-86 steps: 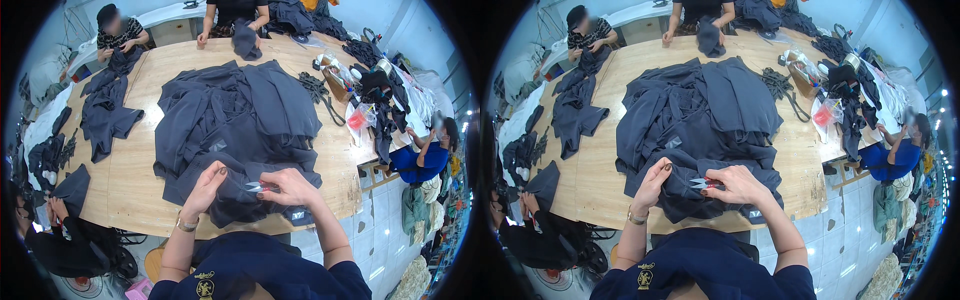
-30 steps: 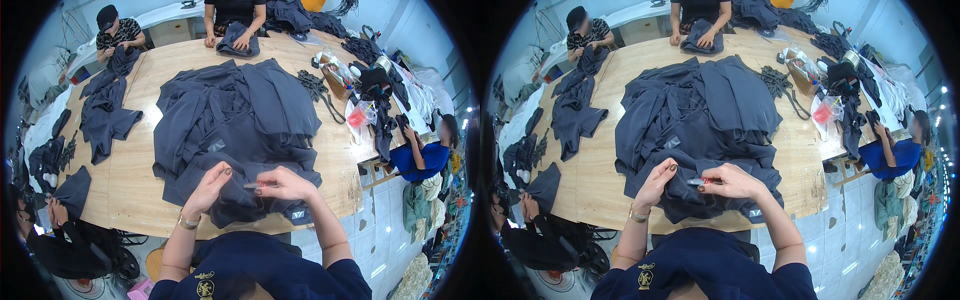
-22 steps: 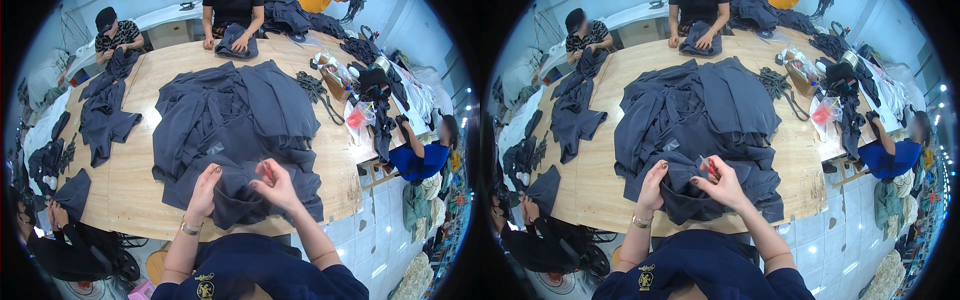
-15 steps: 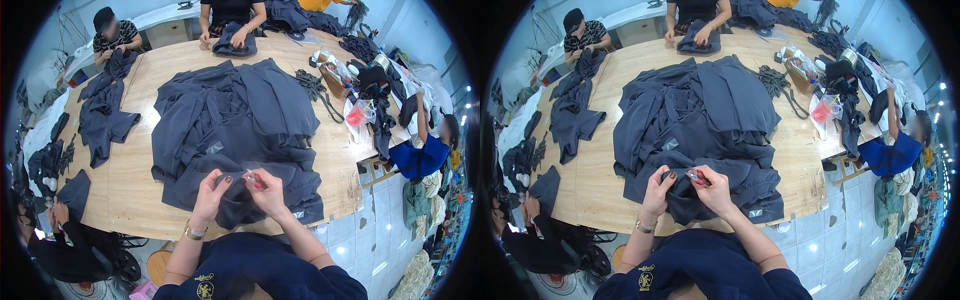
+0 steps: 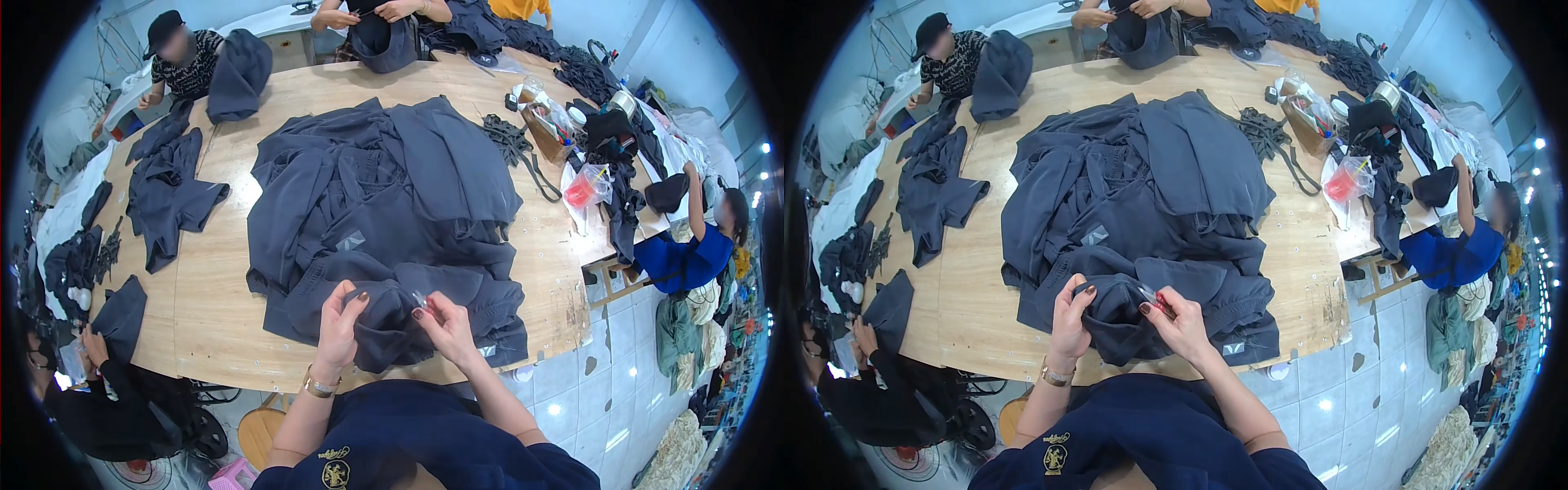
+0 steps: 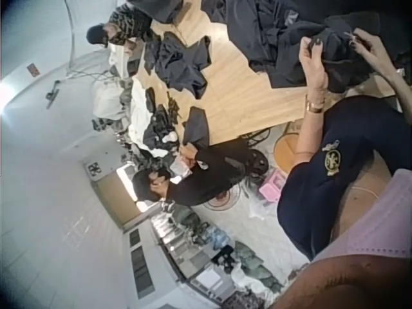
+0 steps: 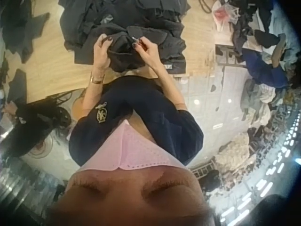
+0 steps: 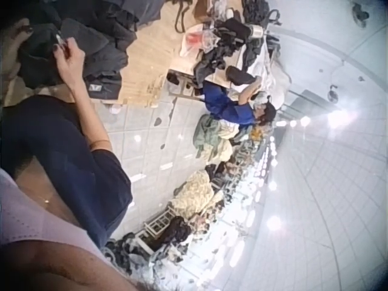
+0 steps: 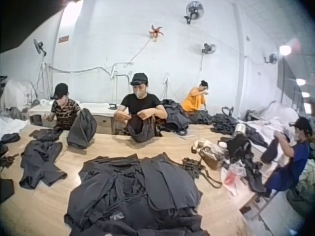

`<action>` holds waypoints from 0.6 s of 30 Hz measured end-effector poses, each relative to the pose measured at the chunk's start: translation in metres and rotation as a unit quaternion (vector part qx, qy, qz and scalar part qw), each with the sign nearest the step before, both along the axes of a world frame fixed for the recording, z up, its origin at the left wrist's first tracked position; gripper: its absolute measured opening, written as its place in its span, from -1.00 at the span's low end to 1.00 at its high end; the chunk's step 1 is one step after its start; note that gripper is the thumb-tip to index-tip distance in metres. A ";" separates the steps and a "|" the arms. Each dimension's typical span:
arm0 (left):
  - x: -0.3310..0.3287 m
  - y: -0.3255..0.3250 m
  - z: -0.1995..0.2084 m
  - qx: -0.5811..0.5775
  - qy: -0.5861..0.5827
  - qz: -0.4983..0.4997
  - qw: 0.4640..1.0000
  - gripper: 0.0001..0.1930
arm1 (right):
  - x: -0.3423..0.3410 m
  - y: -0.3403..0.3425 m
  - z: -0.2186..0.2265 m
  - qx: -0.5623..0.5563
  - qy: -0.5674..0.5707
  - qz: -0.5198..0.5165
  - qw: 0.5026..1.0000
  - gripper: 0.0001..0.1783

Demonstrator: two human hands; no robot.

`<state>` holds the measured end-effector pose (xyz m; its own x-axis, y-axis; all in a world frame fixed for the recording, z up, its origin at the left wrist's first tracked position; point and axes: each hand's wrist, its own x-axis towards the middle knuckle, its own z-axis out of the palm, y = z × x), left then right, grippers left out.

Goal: The person is inspecting grey garments and trimming loose threads with small scissors in a textile manufacturing environment.

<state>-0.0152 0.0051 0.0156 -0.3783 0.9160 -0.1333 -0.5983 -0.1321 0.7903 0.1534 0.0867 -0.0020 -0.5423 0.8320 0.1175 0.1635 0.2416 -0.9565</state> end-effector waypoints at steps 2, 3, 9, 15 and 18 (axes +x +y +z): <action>0.002 0.000 0.000 0.000 -0.001 0.013 1.000 -0.83 | 0.000 -0.001 0.001 0.041 -0.030 0.016 0.999 -0.71; 0.002 0.000 -0.002 0.000 0.000 0.013 1.000 -0.83 | -0.001 -0.001 0.003 0.041 -0.029 0.016 0.999 -0.71; 0.006 0.000 -0.001 0.009 0.070 0.018 0.997 -0.82 | -0.007 0.002 0.010 0.006 -0.065 0.035 0.997 -0.73; 0.006 -0.001 -0.001 0.011 0.164 0.012 0.986 -0.80 | -0.008 0.004 0.013 0.040 -0.077 0.042 0.995 -0.73; 0.007 -0.002 0.005 0.009 0.204 0.010 0.979 -0.79 | -0.007 0.005 0.013 0.058 -0.087 0.035 0.994 -0.71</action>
<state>-0.0084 0.0030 0.0209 -0.4146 0.9087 0.0483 -0.2307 -0.1563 0.9604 0.1466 0.0918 0.0113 -0.6190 0.7777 0.1093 0.3025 0.3645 -0.8807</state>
